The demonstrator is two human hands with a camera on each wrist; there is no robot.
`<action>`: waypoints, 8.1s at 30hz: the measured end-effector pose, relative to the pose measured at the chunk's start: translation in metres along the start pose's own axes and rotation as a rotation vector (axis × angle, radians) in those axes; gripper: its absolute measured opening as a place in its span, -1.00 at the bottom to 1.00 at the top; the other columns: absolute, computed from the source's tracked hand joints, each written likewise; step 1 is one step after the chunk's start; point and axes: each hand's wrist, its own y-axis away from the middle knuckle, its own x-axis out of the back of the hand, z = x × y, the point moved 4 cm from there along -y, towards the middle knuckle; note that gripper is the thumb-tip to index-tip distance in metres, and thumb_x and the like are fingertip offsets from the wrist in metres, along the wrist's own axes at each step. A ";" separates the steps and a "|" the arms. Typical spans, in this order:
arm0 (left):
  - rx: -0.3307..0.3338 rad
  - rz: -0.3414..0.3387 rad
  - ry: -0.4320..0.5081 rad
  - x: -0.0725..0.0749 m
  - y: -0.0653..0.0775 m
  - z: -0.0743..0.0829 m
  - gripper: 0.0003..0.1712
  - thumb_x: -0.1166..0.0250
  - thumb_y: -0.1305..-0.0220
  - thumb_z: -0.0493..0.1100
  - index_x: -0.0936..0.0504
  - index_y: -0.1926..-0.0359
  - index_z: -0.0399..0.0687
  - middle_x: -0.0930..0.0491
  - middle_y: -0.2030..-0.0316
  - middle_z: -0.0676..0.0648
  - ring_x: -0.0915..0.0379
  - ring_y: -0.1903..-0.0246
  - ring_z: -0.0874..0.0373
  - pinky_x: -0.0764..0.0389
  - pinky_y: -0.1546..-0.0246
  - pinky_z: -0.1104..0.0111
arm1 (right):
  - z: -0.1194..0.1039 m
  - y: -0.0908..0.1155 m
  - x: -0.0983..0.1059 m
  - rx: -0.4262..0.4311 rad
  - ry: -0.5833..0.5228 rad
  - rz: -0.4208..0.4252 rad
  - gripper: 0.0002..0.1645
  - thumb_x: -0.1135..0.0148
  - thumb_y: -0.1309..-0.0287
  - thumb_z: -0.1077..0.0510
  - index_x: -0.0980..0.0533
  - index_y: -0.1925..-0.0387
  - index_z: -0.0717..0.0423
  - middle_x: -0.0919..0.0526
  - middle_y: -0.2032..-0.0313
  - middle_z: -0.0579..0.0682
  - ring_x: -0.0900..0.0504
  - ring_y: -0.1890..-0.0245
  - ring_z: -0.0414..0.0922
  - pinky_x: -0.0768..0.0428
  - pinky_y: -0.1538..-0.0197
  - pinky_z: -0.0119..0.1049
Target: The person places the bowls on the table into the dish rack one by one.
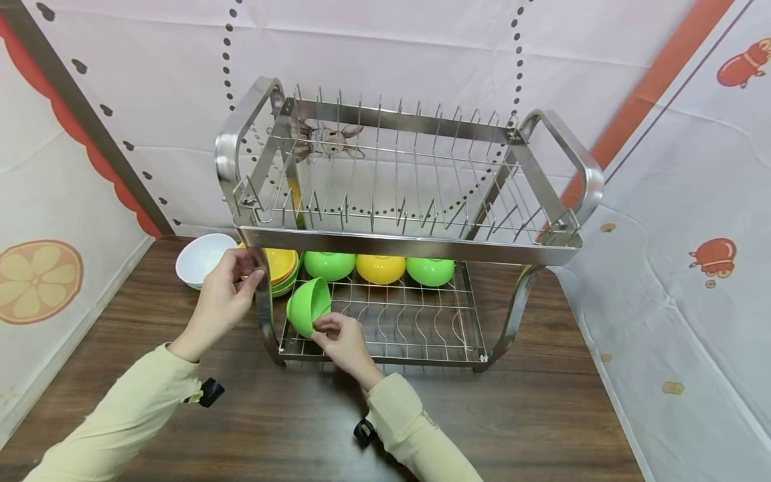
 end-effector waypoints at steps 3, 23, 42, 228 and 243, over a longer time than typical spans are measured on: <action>-0.004 -0.003 -0.001 0.000 0.000 0.000 -0.73 -0.14 -0.13 -0.47 -0.39 0.11 -0.40 -0.50 0.30 -0.26 -0.48 0.29 0.00 -0.57 0.38 0.41 | -0.009 0.003 0.013 0.056 0.021 -0.016 -0.67 -0.18 0.05 0.49 -0.43 0.16 0.55 -0.55 0.17 0.40 -0.54 0.10 0.24 -0.46 -0.05 -0.13; 0.012 -0.036 -0.027 0.001 -0.001 0.001 -0.75 -0.11 -0.17 -0.46 -0.37 0.10 -0.40 -0.49 0.28 -0.26 -0.48 0.26 -0.03 -0.57 0.32 0.25 | -0.075 0.082 0.209 0.575 0.364 0.538 -0.52 -0.16 0.21 0.64 -0.45 0.10 0.52 -0.58 0.07 0.10 -0.55 0.09 -0.26 -0.48 0.04 -0.51; -0.002 -0.058 -0.042 0.004 -0.002 0.000 -0.79 -0.17 -0.15 -0.43 -0.40 0.17 -0.35 -0.51 0.34 -0.23 -0.48 0.32 0.02 -0.47 0.41 0.61 | -0.001 0.092 0.257 0.228 0.405 0.940 -0.57 -0.23 0.14 0.53 -0.43 0.12 0.55 -0.46 0.39 -0.44 -0.47 0.44 -0.56 -0.42 0.36 -0.75; -0.161 -0.666 -0.213 -0.055 0.043 0.049 -0.77 -0.13 0.07 -0.41 -0.55 0.36 -0.07 -0.46 0.61 0.15 -0.25 0.67 0.38 -0.33 0.69 0.53 | -0.030 0.097 0.218 0.286 0.573 0.763 -0.06 -0.20 -0.05 0.13 0.07 -0.30 0.44 -0.10 -0.16 0.46 -0.11 -0.21 0.24 -0.10 -0.29 -0.02; -0.137 -0.620 -0.243 -0.063 0.044 0.045 -0.79 -0.13 0.05 -0.41 -0.55 0.34 -0.12 -0.46 0.60 0.08 -0.22 0.72 0.36 -0.28 0.74 0.53 | -0.077 0.101 0.084 0.891 0.928 -0.171 -0.48 -0.03 -0.22 -0.06 -0.44 -0.03 0.26 -0.53 0.01 0.09 -0.47 -0.05 -0.04 -0.22 -0.26 -0.14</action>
